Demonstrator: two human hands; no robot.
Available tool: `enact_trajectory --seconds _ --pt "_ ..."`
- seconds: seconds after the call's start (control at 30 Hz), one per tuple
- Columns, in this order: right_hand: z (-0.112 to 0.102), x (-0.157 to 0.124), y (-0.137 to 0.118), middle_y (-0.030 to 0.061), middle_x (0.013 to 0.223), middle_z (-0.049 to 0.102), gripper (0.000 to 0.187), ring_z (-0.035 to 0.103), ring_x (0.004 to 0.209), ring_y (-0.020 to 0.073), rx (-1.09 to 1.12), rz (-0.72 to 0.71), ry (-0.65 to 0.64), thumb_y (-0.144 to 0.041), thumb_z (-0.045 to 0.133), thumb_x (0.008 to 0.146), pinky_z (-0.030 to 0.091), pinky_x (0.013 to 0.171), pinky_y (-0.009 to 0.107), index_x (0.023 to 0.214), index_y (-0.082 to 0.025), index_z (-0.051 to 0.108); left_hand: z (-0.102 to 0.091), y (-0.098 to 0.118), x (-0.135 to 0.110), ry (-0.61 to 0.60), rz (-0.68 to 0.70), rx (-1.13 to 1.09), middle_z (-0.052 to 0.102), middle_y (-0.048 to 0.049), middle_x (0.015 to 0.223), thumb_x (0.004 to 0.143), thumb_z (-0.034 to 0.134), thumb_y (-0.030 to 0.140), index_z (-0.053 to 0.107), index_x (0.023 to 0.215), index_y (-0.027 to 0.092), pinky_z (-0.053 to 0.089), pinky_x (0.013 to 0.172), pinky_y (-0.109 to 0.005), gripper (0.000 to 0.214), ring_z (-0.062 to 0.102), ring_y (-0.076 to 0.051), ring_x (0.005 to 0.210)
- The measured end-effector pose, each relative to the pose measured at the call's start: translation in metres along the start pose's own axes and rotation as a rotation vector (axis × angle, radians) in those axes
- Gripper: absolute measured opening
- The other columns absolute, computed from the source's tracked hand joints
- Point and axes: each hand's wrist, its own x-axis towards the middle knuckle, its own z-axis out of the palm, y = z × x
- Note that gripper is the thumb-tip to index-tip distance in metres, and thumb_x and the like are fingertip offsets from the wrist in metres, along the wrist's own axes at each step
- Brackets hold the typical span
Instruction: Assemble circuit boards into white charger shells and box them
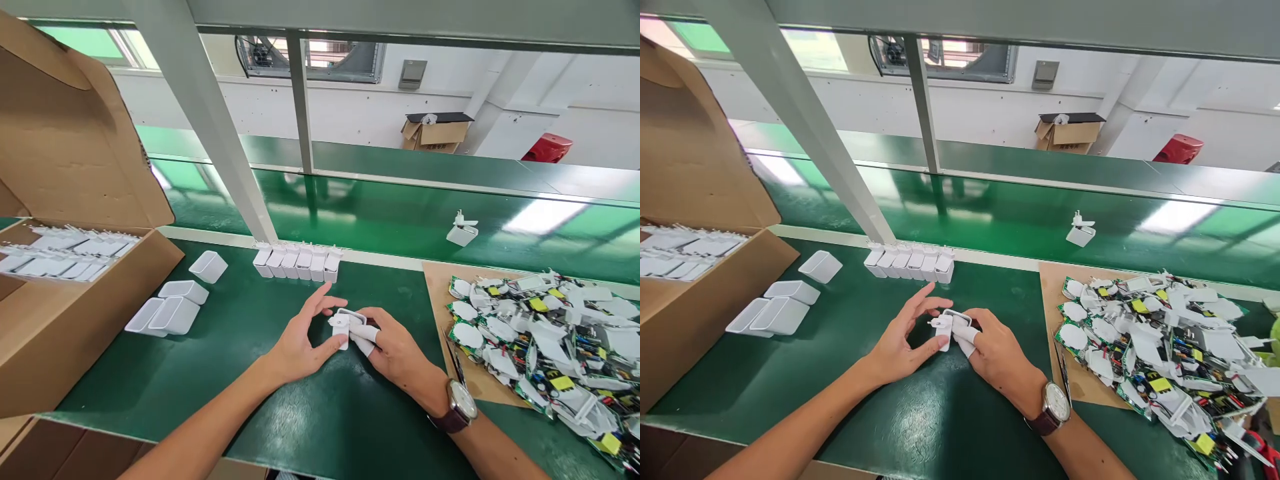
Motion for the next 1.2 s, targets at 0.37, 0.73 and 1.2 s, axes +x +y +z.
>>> enact_trajectory --seconds 0.37,0.73,1.2 --pt "0.001 -0.002 0.001 0.0084 0.116 0.07 0.041 0.071 0.102 0.0221 0.086 0.147 -0.029 -0.02 0.061 0.1 0.064 0.087 0.037 0.139 -0.029 0.058 -0.005 -0.003 0.005 -0.032 0.042 0.018 0.067 -0.0098 0.12 0.105 0.054 0.023 0.063 0.126 0.023 0.057 0.096 -0.036 0.023 0.066 -0.021 0.11" --pt "0.003 -0.005 -0.002 0.0137 0.123 0.069 0.036 0.071 0.106 0.0249 -0.02 0.086 -0.005 -0.015 0.054 0.1 0.065 0.086 0.039 0.133 -0.024 0.063 0.004 -0.003 0.001 0.034 -0.055 -0.101 0.062 -0.0141 0.144 0.105 0.056 0.032 0.046 0.15 0.026 0.056 0.104 -0.042 0.047 0.061 -0.028 0.132" --pt "0.012 0.007 -0.015 0.0074 0.095 0.078 0.042 0.077 0.083 0.0278 1.073 0.904 0.036 -0.058 0.06 0.095 0.066 0.07 0.042 0.113 -0.022 0.07 0.019 -0.003 0.0 0.089 0.185 0.198 0.062 -0.0104 0.122 0.081 0.087 0.038 0.038 0.15 0.029 0.057 0.094 -0.046 0.085 0.065 -0.027 0.107"
